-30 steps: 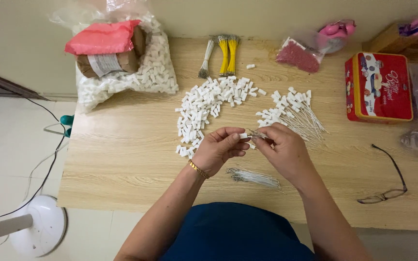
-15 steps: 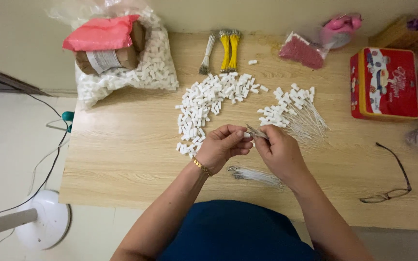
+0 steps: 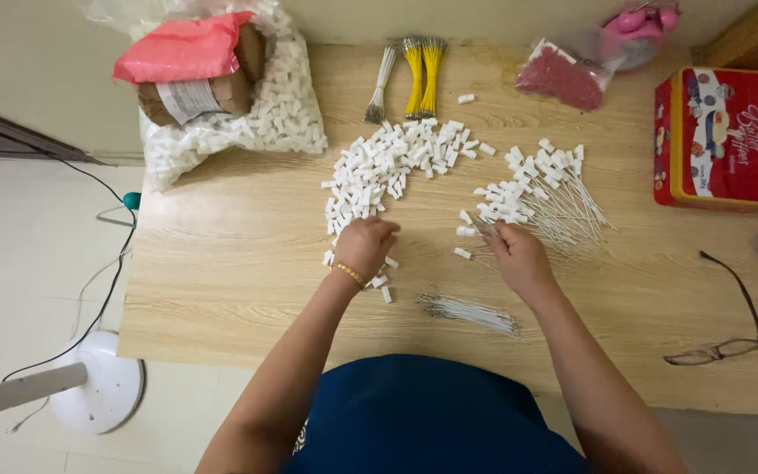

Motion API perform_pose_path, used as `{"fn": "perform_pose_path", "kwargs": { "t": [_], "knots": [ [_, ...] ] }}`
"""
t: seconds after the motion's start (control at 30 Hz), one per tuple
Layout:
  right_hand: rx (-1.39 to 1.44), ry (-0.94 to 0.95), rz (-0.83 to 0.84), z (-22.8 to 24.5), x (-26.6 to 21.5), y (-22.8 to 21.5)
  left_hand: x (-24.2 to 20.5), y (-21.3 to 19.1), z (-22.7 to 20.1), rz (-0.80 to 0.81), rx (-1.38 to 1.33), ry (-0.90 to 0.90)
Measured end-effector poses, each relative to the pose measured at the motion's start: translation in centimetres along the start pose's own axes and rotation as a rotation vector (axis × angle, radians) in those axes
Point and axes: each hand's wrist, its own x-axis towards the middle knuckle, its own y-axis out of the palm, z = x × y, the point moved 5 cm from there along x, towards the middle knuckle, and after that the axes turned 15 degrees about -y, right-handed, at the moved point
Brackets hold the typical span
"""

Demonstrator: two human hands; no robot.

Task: Assembling small white plastic connectors onto metal pins or wires.

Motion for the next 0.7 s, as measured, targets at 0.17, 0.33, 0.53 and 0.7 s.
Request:
{"fn": "perform_pose_path", "kwargs": {
  "t": [0.17, 0.33, 0.53, 0.7],
  "knots": [
    [-0.026, 0.037, 0.012, -0.5, -0.5, -0.3, -2.1, 4.6, 0.5, 0.052, 0.326, 0.113],
    [-0.006, 0.05, -0.009, -2.5, -0.6, -0.5, -2.3, 6.8, 1.2, -0.048, 0.368, 0.203],
    [-0.084, 0.039, -0.102, 0.2, 0.3, -2.5, -2.9, 2.3, -2.5, 0.129, -0.137, -0.034],
    [0.262, 0.108, -0.084, 4.2, 1.5, -4.1, -3.9, -3.5, -7.9, 0.368, -1.15, -0.264]
  ]
}}
